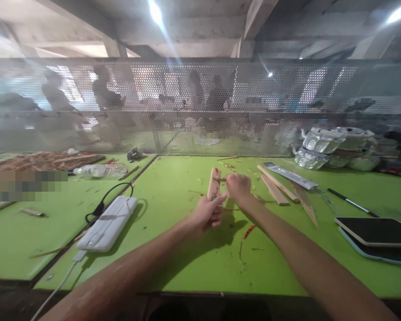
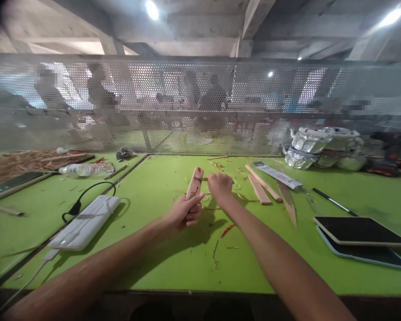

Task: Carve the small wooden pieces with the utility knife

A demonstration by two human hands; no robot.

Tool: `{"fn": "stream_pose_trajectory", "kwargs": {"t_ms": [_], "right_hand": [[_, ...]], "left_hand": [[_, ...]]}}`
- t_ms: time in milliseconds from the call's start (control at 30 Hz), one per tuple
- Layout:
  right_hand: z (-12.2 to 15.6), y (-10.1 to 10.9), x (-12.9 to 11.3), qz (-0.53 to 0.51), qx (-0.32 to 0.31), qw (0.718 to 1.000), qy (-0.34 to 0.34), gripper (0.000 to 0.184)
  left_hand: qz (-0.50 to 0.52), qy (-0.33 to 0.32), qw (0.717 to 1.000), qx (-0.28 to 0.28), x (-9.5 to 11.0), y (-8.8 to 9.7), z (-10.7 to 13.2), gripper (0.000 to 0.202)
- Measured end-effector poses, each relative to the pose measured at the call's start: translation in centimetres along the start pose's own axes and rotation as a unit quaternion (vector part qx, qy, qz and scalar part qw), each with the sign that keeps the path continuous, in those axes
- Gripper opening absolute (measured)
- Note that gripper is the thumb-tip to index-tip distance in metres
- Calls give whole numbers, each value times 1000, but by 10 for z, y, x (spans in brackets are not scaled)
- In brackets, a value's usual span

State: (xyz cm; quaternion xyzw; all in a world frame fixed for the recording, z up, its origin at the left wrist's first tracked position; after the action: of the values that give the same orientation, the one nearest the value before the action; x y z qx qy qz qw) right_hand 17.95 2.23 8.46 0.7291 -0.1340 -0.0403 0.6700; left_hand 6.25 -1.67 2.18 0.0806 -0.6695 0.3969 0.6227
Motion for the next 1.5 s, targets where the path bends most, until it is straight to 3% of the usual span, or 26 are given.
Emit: {"fn": "stream_pose_trajectory", "kwargs": {"t_ms": [133, 267, 367, 433, 533, 667, 733, 800, 1033, 1300, 1500], "right_hand": [[-12, -9, 25, -32, 9, 999, -37, 35], [-15, -18, 75, -69, 5, 990, -121, 33], [-15, -16, 106, -86, 8, 981, -176, 31], [-15, -10, 110, -96, 17, 979, -181, 32], [-13, 1, 92, -108, 34, 984, -140, 34], [0, 13, 41, -94, 57, 994, -13, 35], [8, 13, 17, -63, 52, 996, 40, 31], [12, 8, 5, -31, 43, 997, 51, 28], [2, -5, 0, 0, 41, 999, 29, 39], [5, 2, 12, 1, 56, 998, 25, 37], [0, -7, 5, -26, 54, 998, 34, 38]], "left_hand": [[-19, 7, 1000, -22, -12, -14, 5, 57], [-90, 26, 982, -164, -24, -51, 13, 51], [-76, 5, 987, -141, -18, -40, 9, 55], [-64, 10, 990, -124, -13, -26, 4, 56], [-52, -3, 991, -119, -3, -11, -3, 52], [-44, -39, 994, -97, 7, -2, -10, 55], [-41, -50, 994, -93, 8, -1, -12, 59], [-42, -58, 993, -95, 8, -1, -13, 60], [-89, -16, 995, -49, -2, 10, -9, 56], [1, 14, 997, -74, -8, -14, -3, 61], [-3, 30, 998, -50, -9, -1, -4, 62]]}}
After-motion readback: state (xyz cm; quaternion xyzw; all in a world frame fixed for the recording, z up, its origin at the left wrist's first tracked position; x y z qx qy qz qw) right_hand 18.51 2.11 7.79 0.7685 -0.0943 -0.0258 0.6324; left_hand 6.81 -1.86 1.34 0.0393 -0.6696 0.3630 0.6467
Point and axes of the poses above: each hand's wrist, its own z-axis away from the middle knuckle, its own y-axis out of the back of the hand, x = y × z, the point moved 9 cm from there along -z, towards the middle knuckle, and after that the axes turned 7 degrees about -x, right-handed, at the moved point
